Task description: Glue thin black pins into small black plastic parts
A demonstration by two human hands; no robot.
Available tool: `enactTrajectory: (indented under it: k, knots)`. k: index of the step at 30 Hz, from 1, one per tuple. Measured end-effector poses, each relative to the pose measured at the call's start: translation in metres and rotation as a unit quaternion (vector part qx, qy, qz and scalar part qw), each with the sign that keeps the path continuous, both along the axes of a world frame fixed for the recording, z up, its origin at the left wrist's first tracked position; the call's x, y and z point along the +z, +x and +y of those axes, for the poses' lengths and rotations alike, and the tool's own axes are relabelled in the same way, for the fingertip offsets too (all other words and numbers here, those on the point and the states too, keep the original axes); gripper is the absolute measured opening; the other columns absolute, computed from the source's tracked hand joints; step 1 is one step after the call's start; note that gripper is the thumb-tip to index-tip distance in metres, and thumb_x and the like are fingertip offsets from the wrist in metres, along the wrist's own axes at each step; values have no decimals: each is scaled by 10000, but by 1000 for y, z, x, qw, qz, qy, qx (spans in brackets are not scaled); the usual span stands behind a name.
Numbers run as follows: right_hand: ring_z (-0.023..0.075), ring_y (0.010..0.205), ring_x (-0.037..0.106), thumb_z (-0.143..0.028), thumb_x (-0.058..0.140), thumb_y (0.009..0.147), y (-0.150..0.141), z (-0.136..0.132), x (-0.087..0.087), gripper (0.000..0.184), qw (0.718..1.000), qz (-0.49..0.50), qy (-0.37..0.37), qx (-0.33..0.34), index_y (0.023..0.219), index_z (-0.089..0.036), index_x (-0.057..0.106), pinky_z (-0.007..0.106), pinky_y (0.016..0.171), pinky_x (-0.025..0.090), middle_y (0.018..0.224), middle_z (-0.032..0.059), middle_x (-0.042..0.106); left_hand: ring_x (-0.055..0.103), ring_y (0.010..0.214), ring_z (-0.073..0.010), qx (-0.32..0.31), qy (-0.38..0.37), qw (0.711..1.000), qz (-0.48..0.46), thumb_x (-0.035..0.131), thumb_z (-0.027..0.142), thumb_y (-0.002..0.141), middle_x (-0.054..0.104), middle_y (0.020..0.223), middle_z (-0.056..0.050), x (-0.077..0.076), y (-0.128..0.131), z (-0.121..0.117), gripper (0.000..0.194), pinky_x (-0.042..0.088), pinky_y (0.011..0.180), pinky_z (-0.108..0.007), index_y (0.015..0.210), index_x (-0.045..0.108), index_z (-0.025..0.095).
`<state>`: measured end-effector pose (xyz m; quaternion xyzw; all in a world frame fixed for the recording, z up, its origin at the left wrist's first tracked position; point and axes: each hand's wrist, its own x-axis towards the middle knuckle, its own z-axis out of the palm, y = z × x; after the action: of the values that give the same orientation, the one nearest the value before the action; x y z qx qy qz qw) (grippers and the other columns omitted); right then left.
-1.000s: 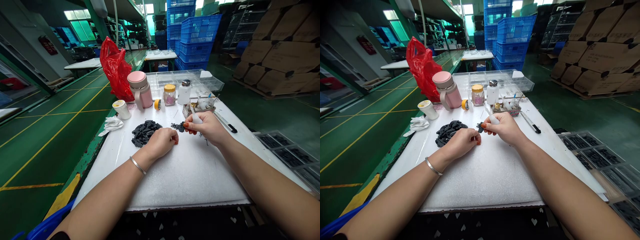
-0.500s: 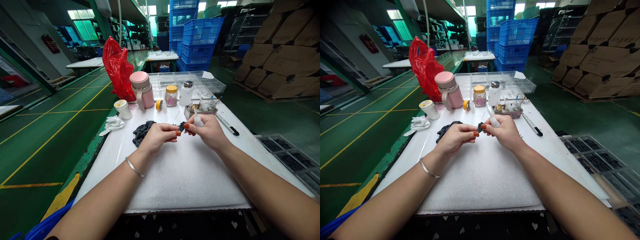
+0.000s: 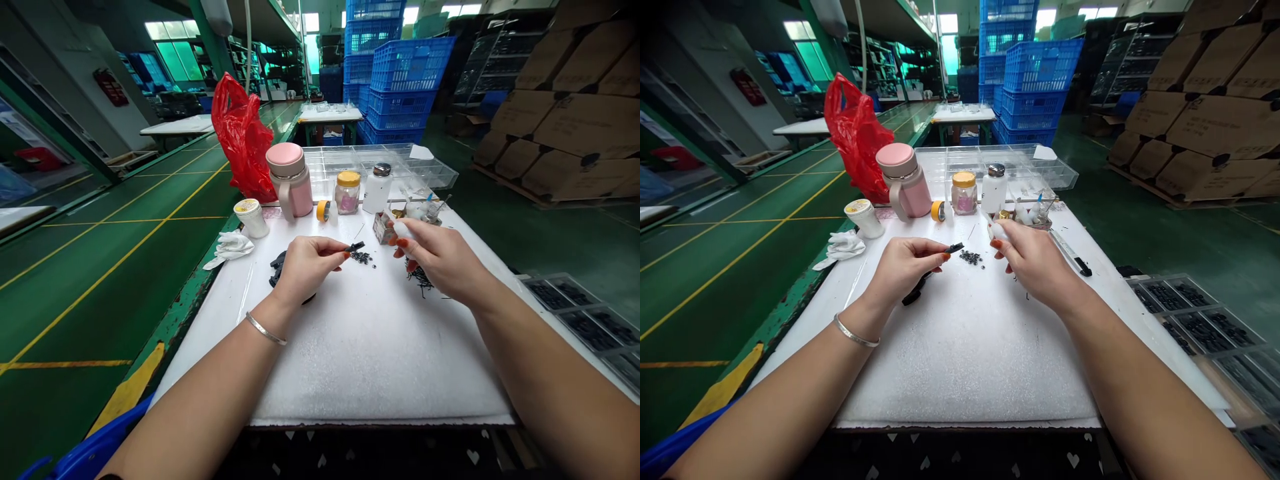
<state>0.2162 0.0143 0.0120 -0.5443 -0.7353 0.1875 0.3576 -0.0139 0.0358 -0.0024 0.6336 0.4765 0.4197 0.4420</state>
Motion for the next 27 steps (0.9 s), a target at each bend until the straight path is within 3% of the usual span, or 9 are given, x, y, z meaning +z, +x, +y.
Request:
enactTrajectory:
  k: [3,6,9,13,18,27]
  knots:
    - [161,584,642,-358,586,938,2,-3,5,227,999,11,36,-9,1121,-228,613,262,502,470,825,32,734,597,595,-103,10,-4,1000,-1,751,220,716,717,702,-29,0,-3,3,179,480,554,-197,865,785,126]
    - [153,544,598,-416,756,809,1,-8,9,257,992,54,105,-50,910,-211,638,261,487,434,701,7,693,589,580,-98,11,-9,1000,-3,753,211,707,708,684,-23,0,-4,5,176,473,541,-191,856,783,123]
    - [182,622,620,-428,851,692,-2,-12,8,294,975,116,181,-57,771,-217,662,281,505,442,725,16,683,590,585,-95,7,-12,1000,-5,748,219,713,712,697,-24,-1,-3,4,176,472,544,-187,856,782,122]
    - [197,695,642,-403,837,723,-7,-14,2,241,964,146,217,-35,824,-225,710,301,552,470,776,21,701,586,592,-94,5,-8,1000,4,739,227,725,714,707,-27,0,-2,2,176,471,546,-185,859,781,120]
    - [158,650,602,-371,809,767,-10,-13,-2,189,957,123,262,-36,845,-221,723,286,547,431,763,8,697,594,600,-102,-2,4,1000,26,722,222,734,716,705,-26,0,-2,1,166,485,566,-196,861,784,134]
    - [158,634,585,-355,811,764,-9,-12,-2,179,955,111,271,-37,837,-220,719,288,537,408,745,7,690,602,613,-104,-10,9,999,31,716,222,737,720,716,-27,-2,-2,2,164,493,573,-195,863,783,142]
